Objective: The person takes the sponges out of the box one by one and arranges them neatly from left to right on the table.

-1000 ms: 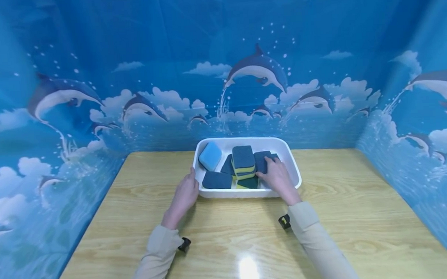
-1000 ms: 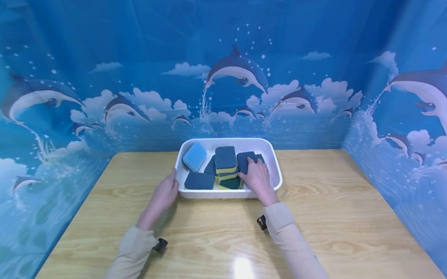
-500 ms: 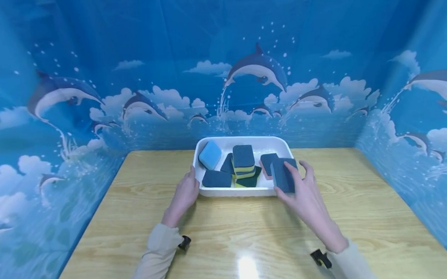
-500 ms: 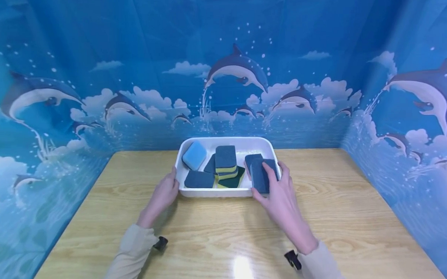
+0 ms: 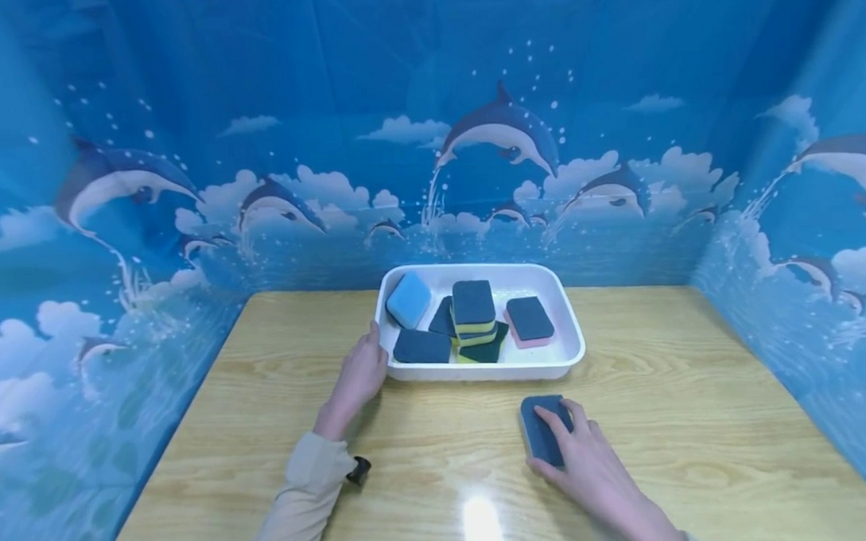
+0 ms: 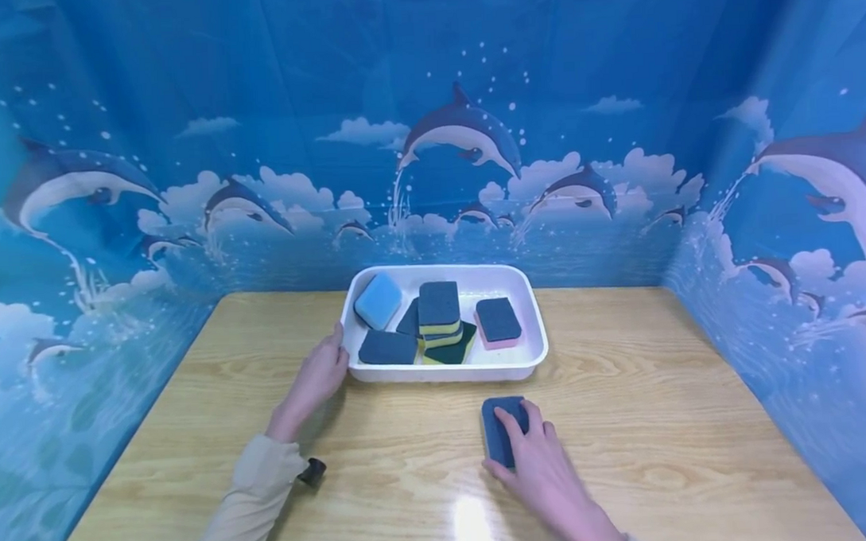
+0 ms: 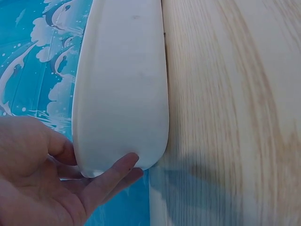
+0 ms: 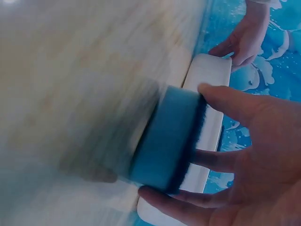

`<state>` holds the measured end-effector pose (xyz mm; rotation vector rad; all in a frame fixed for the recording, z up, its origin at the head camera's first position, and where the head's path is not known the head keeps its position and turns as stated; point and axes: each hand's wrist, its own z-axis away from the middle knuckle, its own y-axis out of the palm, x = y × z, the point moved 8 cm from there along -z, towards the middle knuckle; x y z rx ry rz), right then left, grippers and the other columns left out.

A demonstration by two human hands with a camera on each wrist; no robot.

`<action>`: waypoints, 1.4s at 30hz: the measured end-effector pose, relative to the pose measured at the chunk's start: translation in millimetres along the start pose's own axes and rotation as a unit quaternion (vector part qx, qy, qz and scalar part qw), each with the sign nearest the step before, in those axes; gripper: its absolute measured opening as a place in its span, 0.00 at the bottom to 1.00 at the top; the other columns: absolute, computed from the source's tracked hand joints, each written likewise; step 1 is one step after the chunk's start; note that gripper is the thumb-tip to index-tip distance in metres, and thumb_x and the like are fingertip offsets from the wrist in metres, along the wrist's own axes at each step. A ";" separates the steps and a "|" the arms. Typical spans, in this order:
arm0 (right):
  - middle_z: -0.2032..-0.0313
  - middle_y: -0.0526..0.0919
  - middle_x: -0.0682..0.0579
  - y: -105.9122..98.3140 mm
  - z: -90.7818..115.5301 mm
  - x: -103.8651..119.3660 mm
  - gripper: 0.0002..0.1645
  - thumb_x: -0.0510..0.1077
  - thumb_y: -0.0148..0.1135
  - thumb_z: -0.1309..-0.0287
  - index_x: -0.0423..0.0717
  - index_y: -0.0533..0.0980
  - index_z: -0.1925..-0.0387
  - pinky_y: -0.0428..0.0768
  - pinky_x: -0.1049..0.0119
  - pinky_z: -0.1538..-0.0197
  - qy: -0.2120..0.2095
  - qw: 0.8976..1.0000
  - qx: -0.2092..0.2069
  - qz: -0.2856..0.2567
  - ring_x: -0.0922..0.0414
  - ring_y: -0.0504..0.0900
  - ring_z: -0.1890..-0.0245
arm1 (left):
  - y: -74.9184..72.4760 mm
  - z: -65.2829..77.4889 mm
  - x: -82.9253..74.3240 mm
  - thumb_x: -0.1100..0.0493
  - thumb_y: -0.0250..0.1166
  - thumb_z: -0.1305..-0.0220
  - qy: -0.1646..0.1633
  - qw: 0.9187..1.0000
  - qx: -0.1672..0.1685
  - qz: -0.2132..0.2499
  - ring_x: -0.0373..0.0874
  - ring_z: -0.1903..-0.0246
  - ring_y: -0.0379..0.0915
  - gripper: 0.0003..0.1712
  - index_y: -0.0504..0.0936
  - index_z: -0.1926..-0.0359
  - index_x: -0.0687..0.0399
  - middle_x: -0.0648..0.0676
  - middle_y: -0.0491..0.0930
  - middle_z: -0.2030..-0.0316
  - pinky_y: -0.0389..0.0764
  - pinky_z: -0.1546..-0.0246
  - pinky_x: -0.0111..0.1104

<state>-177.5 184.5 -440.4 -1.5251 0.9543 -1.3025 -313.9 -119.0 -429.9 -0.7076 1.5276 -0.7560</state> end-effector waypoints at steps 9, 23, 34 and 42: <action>0.33 0.61 0.26 3.0 -16.2 -3.7 0.52 0.63 0.76 0.51 0.45 0.69 0.29 0.82 0.37 0.53 0.005 1.000 0.021 -0.013 0.30 0.78 0.47 | 1.7 -0.3 0.0 0.65 0.48 0.23 -0.003 1.000 0.006 0.000 0.63 0.48 0.78 0.34 0.49 0.24 0.73 0.74 0.71 0.37 0.80 0.45 0.50; 0.33 0.64 0.29 -0.8 -20.4 -2.1 0.53 0.65 0.77 0.54 0.49 0.70 0.30 0.81 0.36 0.55 -0.002 1.000 0.003 0.006 0.31 0.75 0.44 | -1.7 0.0 -1.6 0.65 0.48 0.24 0.013 1.000 -0.001 0.001 0.65 0.44 0.76 0.33 0.51 0.25 0.76 0.75 0.71 0.38 0.79 0.43 0.52; 0.36 0.70 0.33 -77.6 -70.5 56.6 0.44 0.55 0.75 0.43 0.48 0.68 0.29 0.82 0.42 0.55 -0.110 0.983 -0.145 0.011 0.36 0.75 0.43 | -2.8 0.1 -0.4 0.65 0.48 0.24 0.013 1.000 -0.006 -0.001 0.64 0.47 0.77 0.33 0.52 0.25 0.76 0.75 0.72 0.39 0.80 0.45 0.51; 0.23 0.47 0.32 -57.5 -160.0 84.7 0.48 0.59 0.66 0.35 0.54 0.56 0.21 0.77 0.36 0.43 -0.011 1.000 -0.005 -0.027 0.30 0.63 0.31 | -0.6 0.2 -0.3 0.65 0.49 0.24 0.013 1.000 -0.002 0.000 0.61 0.50 0.78 0.33 0.51 0.25 0.75 0.75 0.72 0.38 0.82 0.47 0.49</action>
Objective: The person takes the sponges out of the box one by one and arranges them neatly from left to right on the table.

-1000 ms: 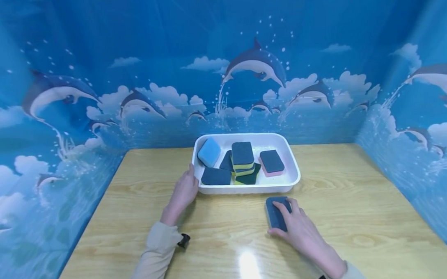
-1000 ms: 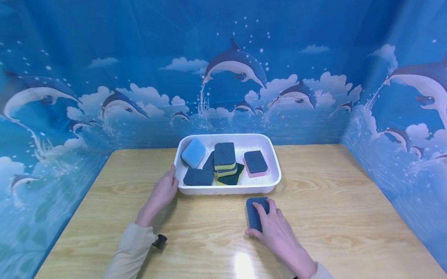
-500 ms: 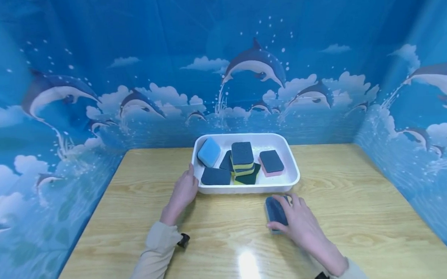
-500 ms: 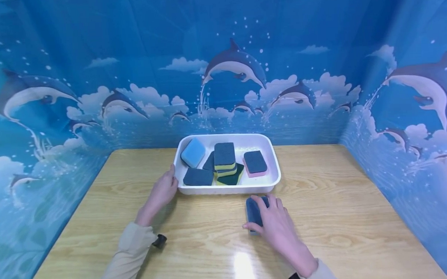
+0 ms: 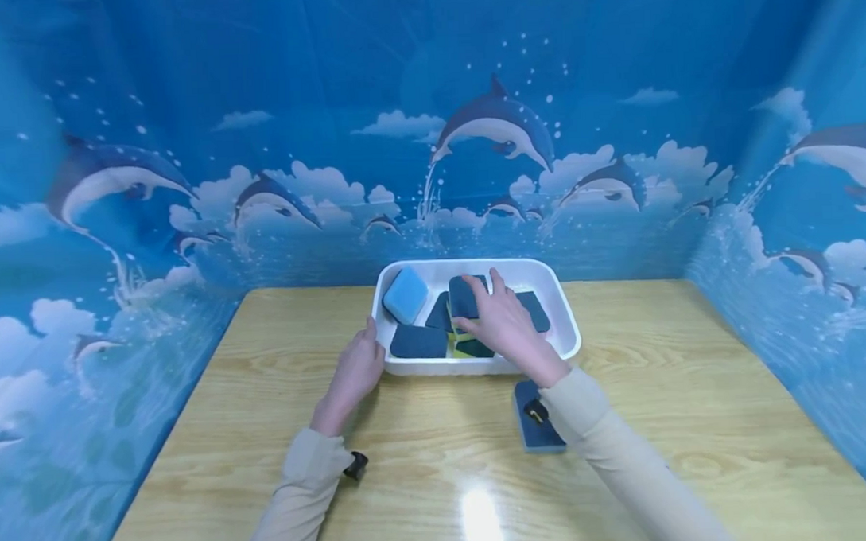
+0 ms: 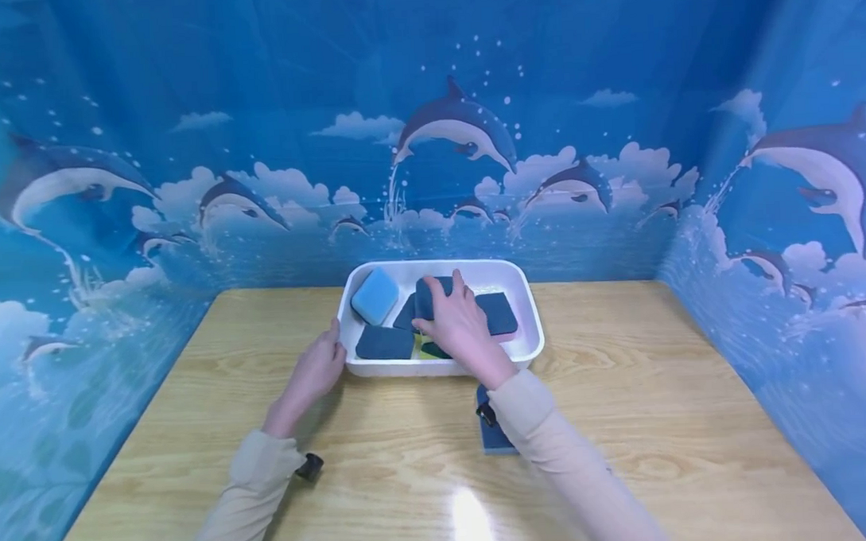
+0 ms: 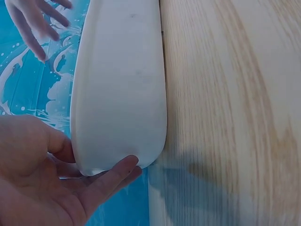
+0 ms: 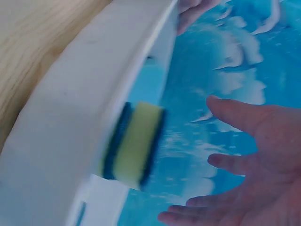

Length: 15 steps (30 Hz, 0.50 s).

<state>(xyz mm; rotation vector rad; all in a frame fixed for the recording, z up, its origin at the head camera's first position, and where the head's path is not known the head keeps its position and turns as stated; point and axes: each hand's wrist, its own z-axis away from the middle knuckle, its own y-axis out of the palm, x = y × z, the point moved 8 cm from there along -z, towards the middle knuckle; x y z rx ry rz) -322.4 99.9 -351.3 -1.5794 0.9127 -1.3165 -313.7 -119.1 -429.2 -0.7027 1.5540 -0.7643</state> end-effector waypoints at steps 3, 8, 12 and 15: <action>0.22 0.41 0.32 17.2 -21.1 -5.3 0.48 0.58 0.66 0.34 0.55 0.54 0.20 0.71 0.34 0.37 0.042 0.998 0.032 -0.017 0.30 0.57 0.27 | 2.5 -0.7 0.4 0.65 0.48 0.24 -0.004 1.000 0.004 -0.002 0.59 0.53 0.79 0.33 0.51 0.24 0.75 0.74 0.73 0.39 0.83 0.51 0.47; 0.23 0.41 0.29 37.0 -37.4 -12.7 0.50 0.60 0.66 0.35 0.49 0.55 0.21 0.71 0.36 0.36 0.068 0.995 0.055 -0.039 0.30 0.63 0.31 | 2.0 -0.1 0.3 0.65 0.48 0.24 -0.008 1.000 0.002 0.000 0.60 0.52 0.79 0.33 0.52 0.25 0.75 0.74 0.73 0.39 0.83 0.50 0.48; 0.26 0.51 0.26 41.8 -41.8 -13.2 0.51 0.61 0.68 0.37 0.44 0.57 0.22 0.75 0.39 0.38 0.067 0.995 0.058 -0.035 0.30 0.72 0.38 | 0.5 0.2 0.2 0.65 0.48 0.24 -0.008 1.000 0.002 0.001 0.60 0.52 0.79 0.33 0.52 0.25 0.75 0.74 0.72 0.38 0.83 0.49 0.49; 0.30 0.60 0.25 40.3 -43.9 -12.8 0.51 0.61 0.69 0.38 0.43 0.59 0.23 0.76 0.39 0.39 0.063 0.996 0.051 -0.023 0.32 0.72 0.38 | -0.8 -0.2 0.4 0.65 0.47 0.24 -0.006 1.000 0.001 0.000 0.60 0.52 0.79 0.33 0.51 0.25 0.75 0.75 0.72 0.38 0.83 0.49 0.49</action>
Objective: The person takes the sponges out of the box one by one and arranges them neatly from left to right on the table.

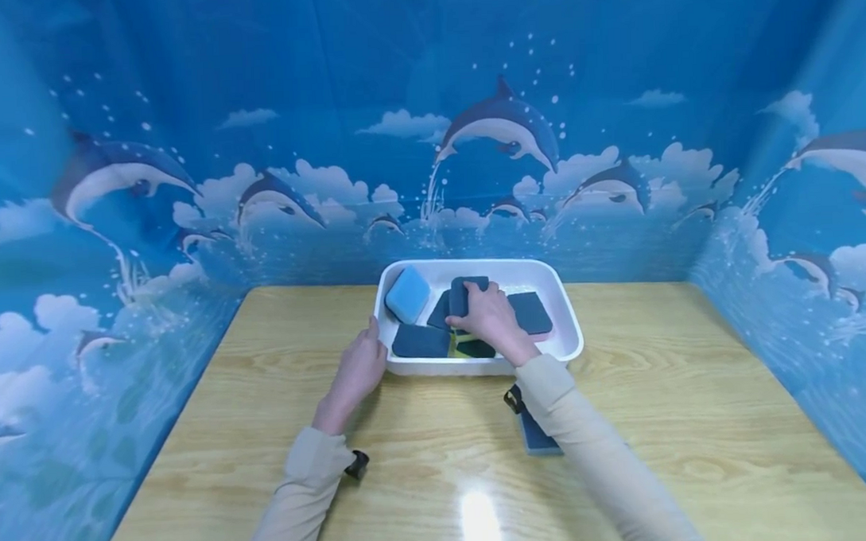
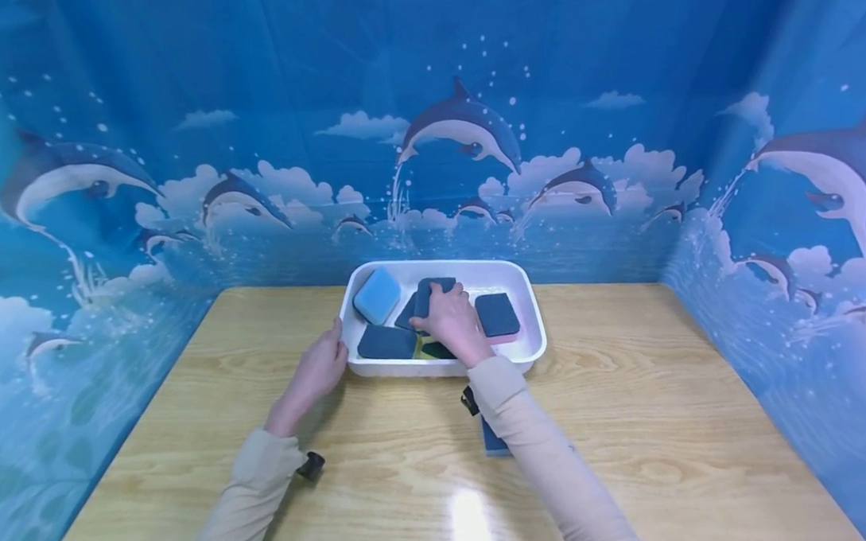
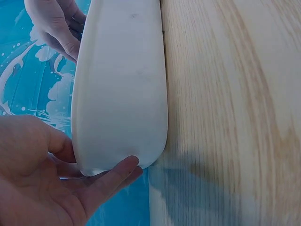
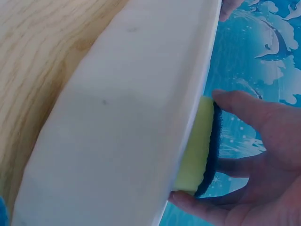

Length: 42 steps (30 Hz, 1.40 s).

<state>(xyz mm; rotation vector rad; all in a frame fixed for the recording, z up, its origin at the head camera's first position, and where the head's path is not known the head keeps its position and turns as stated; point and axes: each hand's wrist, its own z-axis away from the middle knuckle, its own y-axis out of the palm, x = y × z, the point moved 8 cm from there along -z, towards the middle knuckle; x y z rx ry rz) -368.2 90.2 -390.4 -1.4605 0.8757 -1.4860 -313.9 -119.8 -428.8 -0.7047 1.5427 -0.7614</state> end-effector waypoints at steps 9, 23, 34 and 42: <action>0.37 0.66 0.28 -4.6 1.1 -6.1 0.50 0.59 0.72 0.42 0.45 0.62 0.25 0.78 0.41 0.42 0.003 0.999 -0.013 -0.040 0.35 0.72 0.41 | 0.1 0.1 -2.0 0.64 0.47 0.23 0.000 1.000 0.007 -0.001 0.60 0.49 0.79 0.33 0.49 0.24 0.73 0.74 0.71 0.37 0.82 0.46 0.49; 0.26 0.54 0.32 -38.0 88.8 15.7 0.49 0.59 0.74 0.44 0.47 0.64 0.27 0.72 0.33 0.40 -0.074 0.989 -0.112 -0.070 0.34 0.67 0.34 | 0.5 -0.8 -1.1 0.64 0.47 0.23 -0.005 1.000 0.008 0.001 0.59 0.50 0.78 0.33 0.50 0.24 0.73 0.73 0.71 0.37 0.82 0.47 0.48; 0.28 0.60 0.35 11.5 177.3 1.8 0.51 0.54 0.80 0.53 0.38 0.69 0.31 0.83 0.46 0.52 -0.168 0.972 -0.164 0.000 0.36 0.74 0.43 | 3.4 -1.6 0.0 0.63 0.47 0.23 -0.025 0.999 0.020 -0.006 0.56 0.52 0.78 0.34 0.49 0.23 0.71 0.72 0.70 0.35 0.82 0.47 0.47; 0.34 0.71 0.42 44.0 183.0 -14.1 0.43 0.54 0.78 0.52 0.47 0.74 0.34 0.75 0.61 0.69 -0.164 0.981 -0.093 0.038 0.46 0.72 0.58 | 3.7 -2.8 1.6 0.63 0.48 0.23 -0.030 0.999 0.018 -0.007 0.56 0.53 0.78 0.34 0.49 0.23 0.70 0.71 0.70 0.35 0.83 0.48 0.46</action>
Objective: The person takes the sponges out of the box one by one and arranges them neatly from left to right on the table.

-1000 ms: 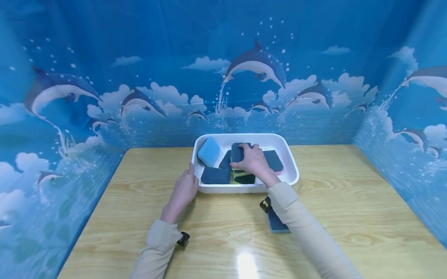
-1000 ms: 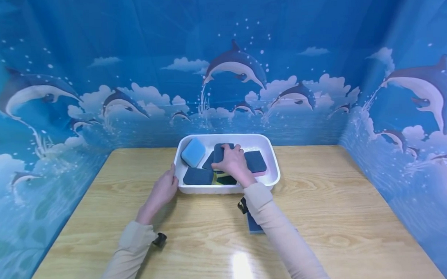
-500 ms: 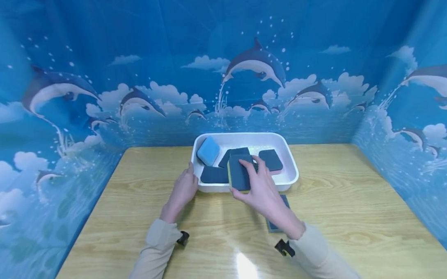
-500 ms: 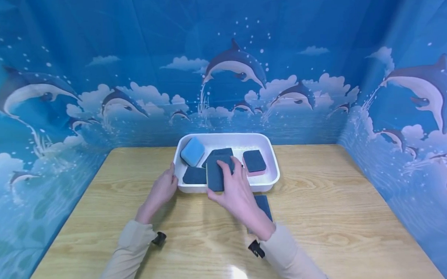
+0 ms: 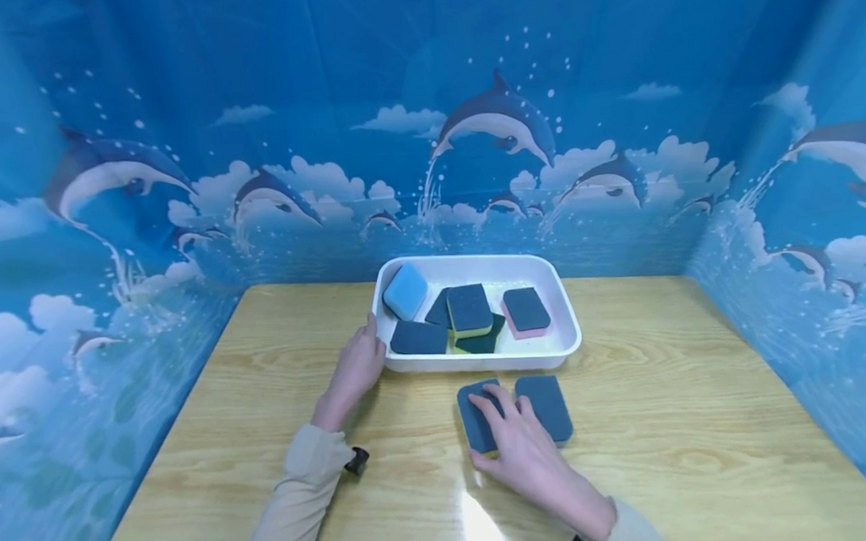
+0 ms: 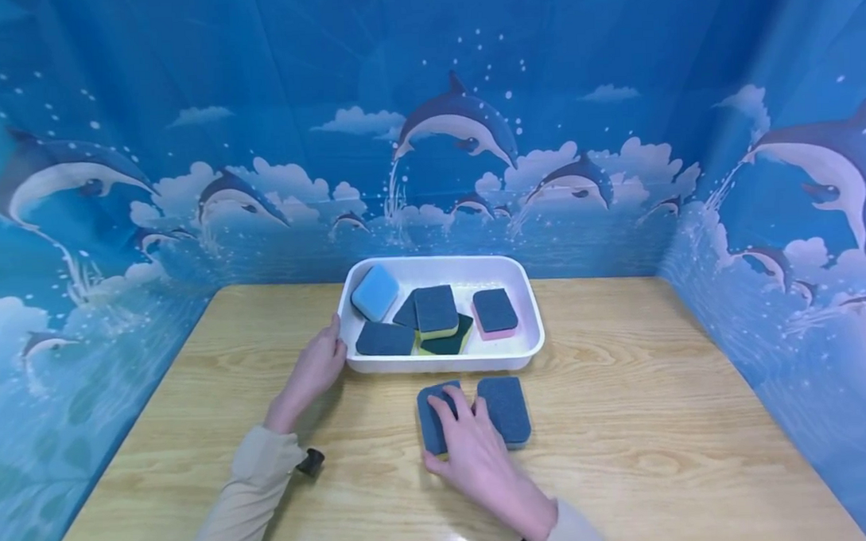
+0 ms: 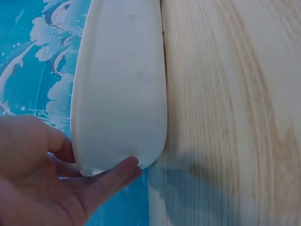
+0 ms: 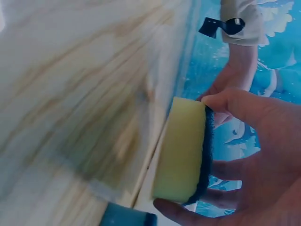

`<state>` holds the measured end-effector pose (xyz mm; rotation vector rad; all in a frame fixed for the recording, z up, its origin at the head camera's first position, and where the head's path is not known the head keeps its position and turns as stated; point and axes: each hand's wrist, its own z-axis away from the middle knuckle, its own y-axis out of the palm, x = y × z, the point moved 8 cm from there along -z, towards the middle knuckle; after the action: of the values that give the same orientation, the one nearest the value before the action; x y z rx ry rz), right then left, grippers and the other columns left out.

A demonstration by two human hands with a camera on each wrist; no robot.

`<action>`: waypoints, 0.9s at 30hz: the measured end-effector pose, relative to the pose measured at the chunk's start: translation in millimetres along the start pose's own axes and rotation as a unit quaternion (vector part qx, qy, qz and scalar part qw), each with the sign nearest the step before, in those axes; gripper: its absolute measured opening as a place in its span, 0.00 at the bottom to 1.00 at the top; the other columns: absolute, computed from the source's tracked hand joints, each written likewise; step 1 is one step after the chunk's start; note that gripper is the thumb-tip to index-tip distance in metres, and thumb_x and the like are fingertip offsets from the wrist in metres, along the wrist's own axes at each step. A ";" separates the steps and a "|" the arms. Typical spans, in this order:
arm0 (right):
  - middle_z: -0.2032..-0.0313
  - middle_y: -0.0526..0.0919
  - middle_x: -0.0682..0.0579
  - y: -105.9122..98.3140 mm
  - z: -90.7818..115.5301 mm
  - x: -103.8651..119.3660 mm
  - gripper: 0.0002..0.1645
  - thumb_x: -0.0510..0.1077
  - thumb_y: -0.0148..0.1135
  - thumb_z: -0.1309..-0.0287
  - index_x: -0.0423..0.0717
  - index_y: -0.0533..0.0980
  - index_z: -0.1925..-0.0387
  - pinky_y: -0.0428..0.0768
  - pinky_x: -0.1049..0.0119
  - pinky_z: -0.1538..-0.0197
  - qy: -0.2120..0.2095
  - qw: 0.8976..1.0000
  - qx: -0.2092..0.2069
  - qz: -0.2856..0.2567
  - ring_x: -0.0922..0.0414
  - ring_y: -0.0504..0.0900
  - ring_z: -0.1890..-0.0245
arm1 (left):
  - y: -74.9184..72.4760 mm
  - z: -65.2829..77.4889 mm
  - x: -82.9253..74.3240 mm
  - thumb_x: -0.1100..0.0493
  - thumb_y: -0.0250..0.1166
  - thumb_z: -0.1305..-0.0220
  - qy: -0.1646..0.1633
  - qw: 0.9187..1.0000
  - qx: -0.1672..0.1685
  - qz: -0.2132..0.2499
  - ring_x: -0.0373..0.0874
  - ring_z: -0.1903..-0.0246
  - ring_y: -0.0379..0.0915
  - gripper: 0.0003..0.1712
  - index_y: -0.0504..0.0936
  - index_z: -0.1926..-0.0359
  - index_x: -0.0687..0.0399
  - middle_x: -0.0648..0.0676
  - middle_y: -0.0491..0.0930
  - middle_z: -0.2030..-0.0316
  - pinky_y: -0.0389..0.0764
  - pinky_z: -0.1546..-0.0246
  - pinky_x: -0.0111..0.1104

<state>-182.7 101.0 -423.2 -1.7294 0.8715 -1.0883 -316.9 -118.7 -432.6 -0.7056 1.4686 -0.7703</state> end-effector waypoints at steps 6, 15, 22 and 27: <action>0.37 0.72 0.40 8.3 -1.7 -6.2 0.43 0.58 0.78 0.51 0.48 0.75 0.35 0.82 0.50 0.67 0.016 0.999 0.028 0.000 0.39 0.77 0.52 | 2.2 -0.4 0.7 0.63 0.48 0.23 -0.003 1.000 0.000 0.004 0.56 0.53 0.78 0.35 0.49 0.22 0.70 0.71 0.70 0.34 0.82 0.48 0.46; 0.42 0.74 0.39 10.1 -11.3 -6.7 0.44 0.62 0.78 0.52 0.43 0.77 0.38 0.82 0.53 0.66 0.006 0.998 0.018 0.055 0.43 0.73 0.51 | 2.9 0.8 1.8 0.63 0.48 0.23 -0.006 1.000 -0.003 0.007 0.54 0.57 0.78 0.34 0.49 0.22 0.69 0.71 0.70 0.34 0.83 0.51 0.44; 0.41 0.73 0.38 9.4 -14.2 -10.1 0.45 0.61 0.79 0.53 0.41 0.76 0.38 0.84 0.52 0.63 0.014 0.998 0.018 0.055 0.42 0.74 0.48 | 2.2 0.7 0.3 0.63 0.49 0.23 -0.003 1.000 -0.003 0.010 0.54 0.57 0.78 0.35 0.49 0.22 0.69 0.71 0.70 0.35 0.84 0.50 0.44; 0.40 0.74 0.38 8.3 -19.9 -9.8 0.46 0.64 0.76 0.51 0.43 0.76 0.36 0.84 0.48 0.56 0.021 0.997 0.069 0.042 0.42 0.75 0.45 | -1.3 0.5 -1.0 0.64 0.49 0.23 0.006 1.000 -0.007 0.003 0.54 0.60 0.78 0.34 0.50 0.23 0.71 0.72 0.72 0.37 0.84 0.55 0.43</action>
<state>-205.4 100.4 -429.4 -1.5479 0.8679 -1.1062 -316.3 -118.7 -430.9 -0.7074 1.4878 -0.7607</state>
